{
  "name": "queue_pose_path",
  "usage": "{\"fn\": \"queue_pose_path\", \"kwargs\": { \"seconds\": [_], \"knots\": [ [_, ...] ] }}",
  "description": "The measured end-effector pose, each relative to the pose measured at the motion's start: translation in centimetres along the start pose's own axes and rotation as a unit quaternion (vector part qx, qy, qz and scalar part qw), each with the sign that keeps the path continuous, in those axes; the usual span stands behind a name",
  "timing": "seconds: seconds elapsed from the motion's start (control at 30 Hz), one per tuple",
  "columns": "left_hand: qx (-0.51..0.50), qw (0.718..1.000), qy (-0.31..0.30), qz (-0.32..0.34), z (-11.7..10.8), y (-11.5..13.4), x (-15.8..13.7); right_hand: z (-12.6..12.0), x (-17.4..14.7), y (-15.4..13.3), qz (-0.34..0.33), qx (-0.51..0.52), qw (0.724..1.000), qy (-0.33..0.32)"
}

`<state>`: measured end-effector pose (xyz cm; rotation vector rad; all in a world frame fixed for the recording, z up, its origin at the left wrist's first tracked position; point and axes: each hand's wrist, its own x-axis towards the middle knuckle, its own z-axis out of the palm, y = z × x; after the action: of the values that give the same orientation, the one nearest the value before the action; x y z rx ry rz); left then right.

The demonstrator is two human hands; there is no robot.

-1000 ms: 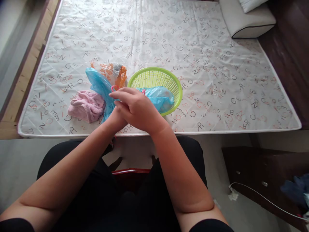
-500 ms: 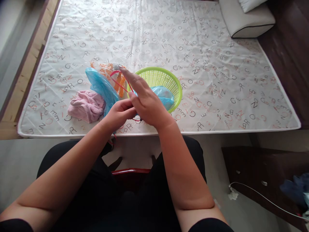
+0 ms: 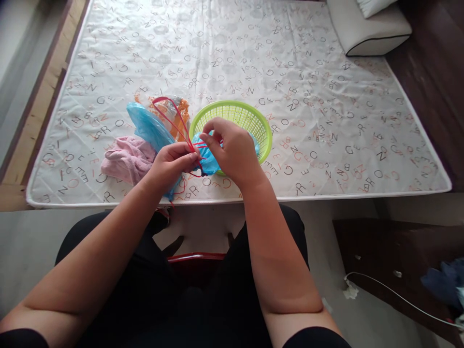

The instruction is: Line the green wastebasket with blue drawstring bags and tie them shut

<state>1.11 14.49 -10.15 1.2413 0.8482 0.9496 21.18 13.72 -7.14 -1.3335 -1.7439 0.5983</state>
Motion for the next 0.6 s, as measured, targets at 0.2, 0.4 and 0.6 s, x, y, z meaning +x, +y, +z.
{"fn": "queue_pose_path", "kwargs": {
  "seconds": [0.2, 0.4, 0.6],
  "knots": [
    [-0.003, 1.000, 0.007, -0.004, 0.4, -0.4, 0.2, 0.6, 0.0, -0.3, 0.019, 0.080, 0.991, 0.102],
    [-0.066, 0.989, 0.134, 0.022, 0.5, -1.6, 1.0, 1.7, -0.3, -1.3, 0.057, 0.139, 0.982, 0.114],
    [-0.096, 0.978, 0.187, 0.008, 0.1, -2.1, 1.3, 2.8, -0.5, -1.1, 0.070, 0.257, 0.962, -0.061]
  ]
}}
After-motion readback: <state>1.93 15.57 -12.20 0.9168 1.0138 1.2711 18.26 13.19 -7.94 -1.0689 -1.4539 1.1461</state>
